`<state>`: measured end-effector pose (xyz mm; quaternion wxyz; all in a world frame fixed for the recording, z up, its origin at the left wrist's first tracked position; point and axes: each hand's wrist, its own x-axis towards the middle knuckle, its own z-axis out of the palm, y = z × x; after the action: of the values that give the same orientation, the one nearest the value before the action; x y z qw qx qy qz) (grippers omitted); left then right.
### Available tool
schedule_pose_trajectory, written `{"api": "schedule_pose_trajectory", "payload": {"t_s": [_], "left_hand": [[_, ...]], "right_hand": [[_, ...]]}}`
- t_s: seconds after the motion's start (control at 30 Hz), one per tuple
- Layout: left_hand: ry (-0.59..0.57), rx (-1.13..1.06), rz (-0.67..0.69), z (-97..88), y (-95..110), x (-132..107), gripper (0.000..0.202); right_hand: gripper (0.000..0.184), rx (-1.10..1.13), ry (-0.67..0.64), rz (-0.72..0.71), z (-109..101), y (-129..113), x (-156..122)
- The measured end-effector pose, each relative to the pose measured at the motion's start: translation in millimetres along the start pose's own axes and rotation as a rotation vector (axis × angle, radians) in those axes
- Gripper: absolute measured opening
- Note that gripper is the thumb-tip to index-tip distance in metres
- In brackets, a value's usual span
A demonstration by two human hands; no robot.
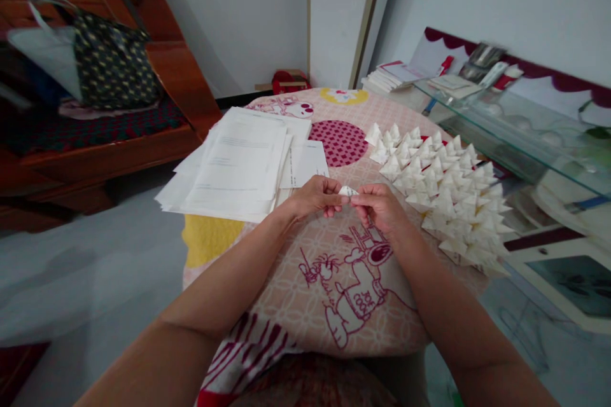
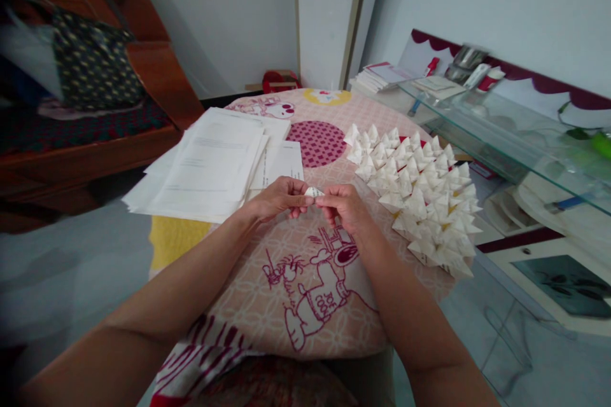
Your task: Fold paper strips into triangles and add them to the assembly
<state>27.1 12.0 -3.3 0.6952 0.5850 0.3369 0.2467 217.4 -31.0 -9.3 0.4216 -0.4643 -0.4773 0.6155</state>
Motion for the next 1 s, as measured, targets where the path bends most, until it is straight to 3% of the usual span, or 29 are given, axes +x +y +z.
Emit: {"api": "schedule_pose_trajectory", "payload": {"t_s": [0.2, 0.53, 0.67, 0.9, 1.0], "left_hand": [[-0.016, 0.060, -0.038, -0.2, -3.0, 2.0, 0.033], [0.013, 0.263, 0.164, 3.5, 0.1, -2.0, 0.028], [-0.009, 0.249, 0.167, 1.1, -5.0, 1.9, 0.029], [0.059, 0.361, 0.284, -1.5, -1.7, -1.5, 0.037], [0.059, 0.291, 0.265, -2.4, -2.6, 0.3, 0.035]], "right_hand": [[0.032, -0.069, -0.019, 0.033, -4.7, 0.1, 0.1], [0.035, -0.134, -0.027, -0.024, -7.6, 1.9, -2.1], [0.035, -0.185, -0.028, -0.048, -9.5, 3.5, -1.3], [0.035, -0.237, -0.052, -0.083, -4.6, 1.1, -2.0], [0.034, -0.245, -0.014, -0.108, -4.0, 0.6, -1.6]]}}
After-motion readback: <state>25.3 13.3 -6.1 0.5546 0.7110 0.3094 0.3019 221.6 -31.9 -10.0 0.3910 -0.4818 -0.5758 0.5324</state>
